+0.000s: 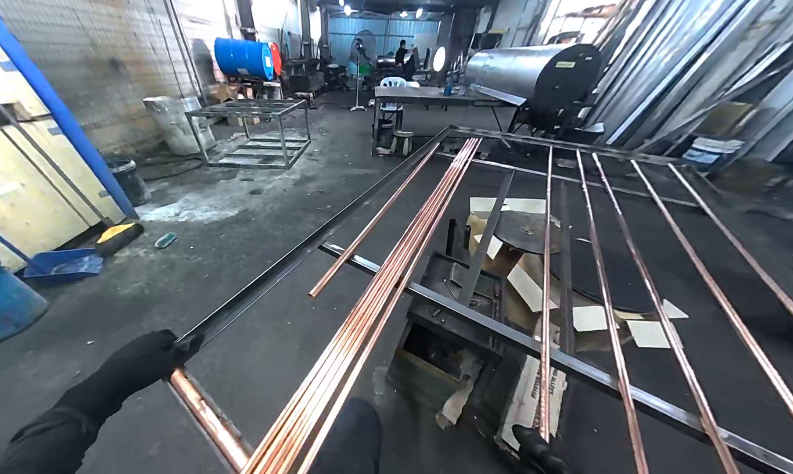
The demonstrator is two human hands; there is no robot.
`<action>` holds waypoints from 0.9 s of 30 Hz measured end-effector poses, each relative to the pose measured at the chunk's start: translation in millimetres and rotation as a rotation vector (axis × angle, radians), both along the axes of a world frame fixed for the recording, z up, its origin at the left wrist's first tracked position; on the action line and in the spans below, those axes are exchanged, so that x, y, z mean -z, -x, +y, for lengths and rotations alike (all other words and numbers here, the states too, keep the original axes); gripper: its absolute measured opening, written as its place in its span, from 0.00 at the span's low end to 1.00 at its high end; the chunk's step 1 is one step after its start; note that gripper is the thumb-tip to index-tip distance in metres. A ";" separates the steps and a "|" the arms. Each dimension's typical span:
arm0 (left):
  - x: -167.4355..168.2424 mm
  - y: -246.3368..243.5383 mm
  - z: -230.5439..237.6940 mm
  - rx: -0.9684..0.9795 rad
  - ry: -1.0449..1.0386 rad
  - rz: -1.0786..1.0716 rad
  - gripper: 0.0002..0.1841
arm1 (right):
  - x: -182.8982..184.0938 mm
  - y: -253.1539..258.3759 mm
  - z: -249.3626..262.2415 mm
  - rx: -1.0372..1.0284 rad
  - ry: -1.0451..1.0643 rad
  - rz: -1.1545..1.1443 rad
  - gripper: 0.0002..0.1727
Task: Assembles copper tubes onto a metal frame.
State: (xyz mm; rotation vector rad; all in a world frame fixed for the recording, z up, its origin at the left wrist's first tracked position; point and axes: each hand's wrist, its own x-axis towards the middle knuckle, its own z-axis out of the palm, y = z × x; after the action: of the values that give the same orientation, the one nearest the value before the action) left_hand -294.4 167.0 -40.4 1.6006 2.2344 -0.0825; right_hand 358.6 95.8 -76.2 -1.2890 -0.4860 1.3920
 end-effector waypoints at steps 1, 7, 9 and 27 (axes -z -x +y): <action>-7.7 -7.3 -1.5 -0.002 0.025 0.002 0.28 | -1.3 -1.2 -1.0 0.006 0.003 0.004 0.04; -6.5 -18.6 -21.6 0.054 0.037 0.069 0.28 | 2.0 -25.1 -10.6 -0.107 -0.026 -0.096 0.11; -5.6 -25.6 -30.1 0.048 0.010 0.053 0.29 | 3.6 -32.7 -12.1 -0.118 -0.035 -0.152 0.12; 6.0 -33.2 -44.5 0.034 -0.053 0.061 0.26 | -23.2 -18.6 -17.6 0.037 0.071 -0.241 0.11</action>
State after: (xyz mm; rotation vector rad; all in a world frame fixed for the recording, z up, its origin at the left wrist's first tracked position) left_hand -261.2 122.4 -46.4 1.6851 2.2736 -0.0836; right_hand 377.2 78.2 -53.0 -1.5261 -0.5764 1.2390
